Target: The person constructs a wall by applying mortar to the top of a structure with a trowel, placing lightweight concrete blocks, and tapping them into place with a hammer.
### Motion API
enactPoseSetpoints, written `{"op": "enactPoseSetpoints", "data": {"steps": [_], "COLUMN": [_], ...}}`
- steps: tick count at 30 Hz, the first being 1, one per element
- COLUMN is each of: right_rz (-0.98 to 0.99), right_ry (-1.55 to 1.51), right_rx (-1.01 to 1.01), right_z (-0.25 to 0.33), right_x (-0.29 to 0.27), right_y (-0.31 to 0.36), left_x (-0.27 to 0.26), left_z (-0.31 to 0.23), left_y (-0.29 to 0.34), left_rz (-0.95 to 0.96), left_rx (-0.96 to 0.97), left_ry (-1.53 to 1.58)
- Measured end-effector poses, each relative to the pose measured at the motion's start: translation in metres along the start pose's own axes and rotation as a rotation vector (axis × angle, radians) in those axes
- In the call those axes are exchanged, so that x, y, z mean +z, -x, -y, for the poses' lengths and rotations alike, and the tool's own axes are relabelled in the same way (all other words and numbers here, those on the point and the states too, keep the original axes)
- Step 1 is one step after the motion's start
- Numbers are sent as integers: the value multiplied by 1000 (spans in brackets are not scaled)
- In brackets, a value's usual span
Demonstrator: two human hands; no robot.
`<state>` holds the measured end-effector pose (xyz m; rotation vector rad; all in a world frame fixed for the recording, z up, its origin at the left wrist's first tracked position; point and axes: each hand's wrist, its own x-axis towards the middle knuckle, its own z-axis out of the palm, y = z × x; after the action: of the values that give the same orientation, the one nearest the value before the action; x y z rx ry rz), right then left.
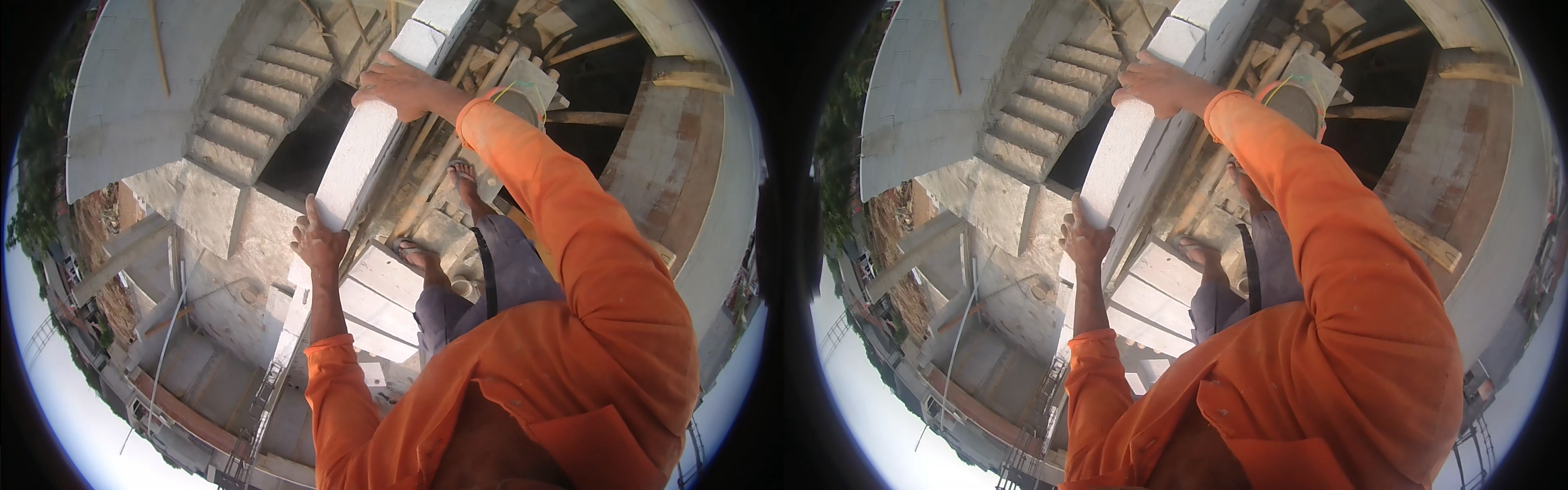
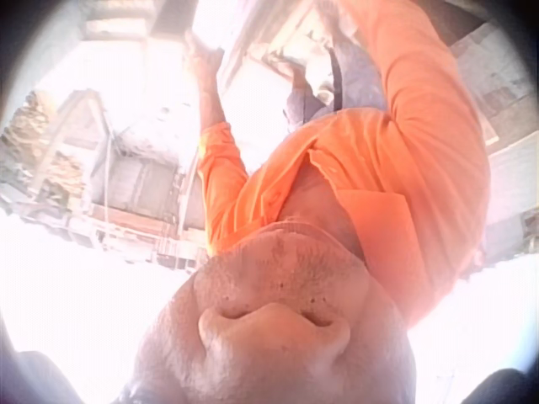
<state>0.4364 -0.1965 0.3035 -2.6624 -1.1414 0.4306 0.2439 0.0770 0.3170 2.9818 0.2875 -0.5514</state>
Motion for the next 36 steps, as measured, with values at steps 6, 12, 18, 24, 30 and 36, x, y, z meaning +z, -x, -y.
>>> {"op": "enactPoseSetpoints", "data": {"steps": [6,12,18,24,30,36], "right_rz": [59,-27,-11,-164,-117,-150], "right_ry": [163,0,-18,210,26,46], "right_rx": [51,-52,2,68,73,70], "right_z": [8,-9,-1,4,11,9], "right_x": [-3,11,14,14,6,9], "right_y": [-4,-3,-7,3,4,7], "left_x": [-11,-8,-13,-4,1,-7], "left_z": [3,12,6,-2,1,-5], "left_y": [-5,-10,-8,-8,-2,-4], "left_rz": [103,127,134,83,50,71], "left_rx": [-29,12,-30,-23,-3,-14], "left_ry": [22,80,40,-37,-9,-30]}}
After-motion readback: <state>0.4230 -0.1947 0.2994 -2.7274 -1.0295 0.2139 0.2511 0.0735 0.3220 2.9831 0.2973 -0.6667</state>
